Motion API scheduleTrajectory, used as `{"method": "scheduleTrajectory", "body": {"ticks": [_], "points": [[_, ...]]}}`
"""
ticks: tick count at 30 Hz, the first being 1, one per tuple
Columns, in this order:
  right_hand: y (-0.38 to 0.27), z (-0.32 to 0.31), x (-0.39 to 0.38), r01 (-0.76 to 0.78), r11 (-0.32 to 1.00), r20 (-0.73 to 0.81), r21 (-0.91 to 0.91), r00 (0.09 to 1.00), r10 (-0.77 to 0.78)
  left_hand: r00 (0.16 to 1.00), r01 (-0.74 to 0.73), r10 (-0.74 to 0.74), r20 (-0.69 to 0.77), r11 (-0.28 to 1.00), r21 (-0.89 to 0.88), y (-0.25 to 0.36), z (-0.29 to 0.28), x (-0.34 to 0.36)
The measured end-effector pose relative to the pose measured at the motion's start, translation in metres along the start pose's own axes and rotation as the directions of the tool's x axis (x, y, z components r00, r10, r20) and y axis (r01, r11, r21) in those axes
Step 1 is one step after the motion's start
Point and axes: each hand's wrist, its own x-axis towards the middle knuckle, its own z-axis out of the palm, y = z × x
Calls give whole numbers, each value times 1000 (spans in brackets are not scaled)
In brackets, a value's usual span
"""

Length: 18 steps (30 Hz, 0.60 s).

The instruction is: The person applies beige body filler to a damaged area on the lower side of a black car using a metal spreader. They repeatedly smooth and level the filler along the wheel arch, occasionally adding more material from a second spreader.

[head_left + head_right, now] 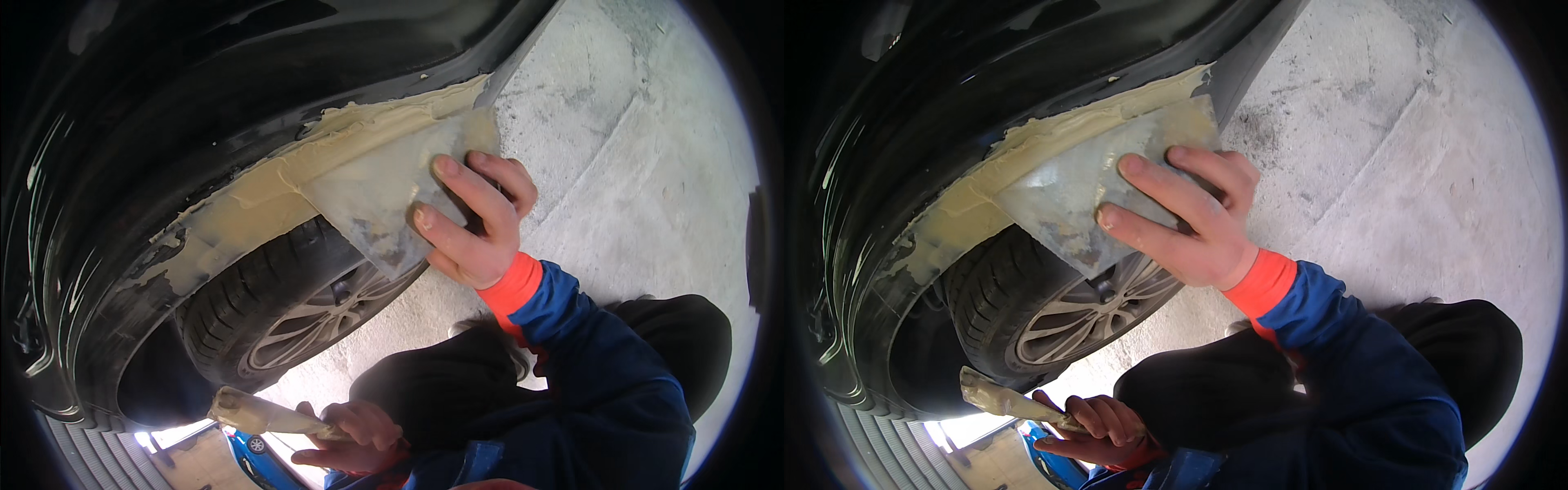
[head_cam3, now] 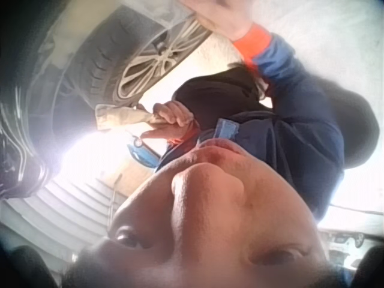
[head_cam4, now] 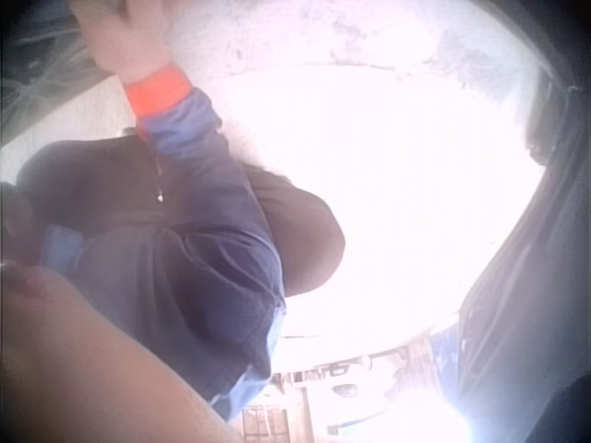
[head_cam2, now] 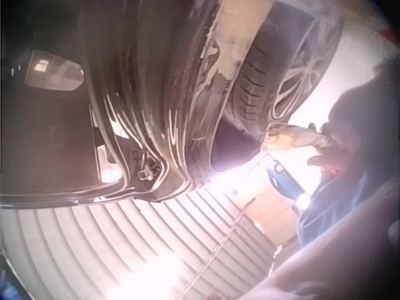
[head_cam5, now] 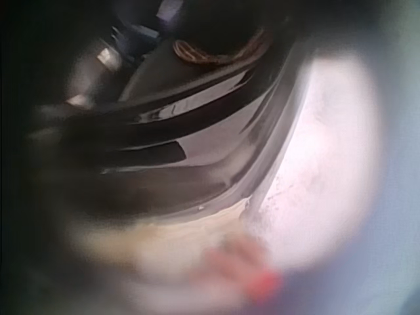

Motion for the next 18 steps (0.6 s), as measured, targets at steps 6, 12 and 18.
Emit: {"method": "scheduleTrajectory", "body": {"ticks": [6,12,18], "points": [[-1,2,4,-1,1000,-39,1,999,1,1000,11,-11,-2,1000,21,0,2,1],[-1,15,-2,-11,1000,-15,-16,1000,11,1000,16,-16,-5,1000,1,-2,4,2],[-2,18,-15,-15,1000,-1,9,1000,15,1000,16,-17,-23,999,-29,-3,6,2]]}}
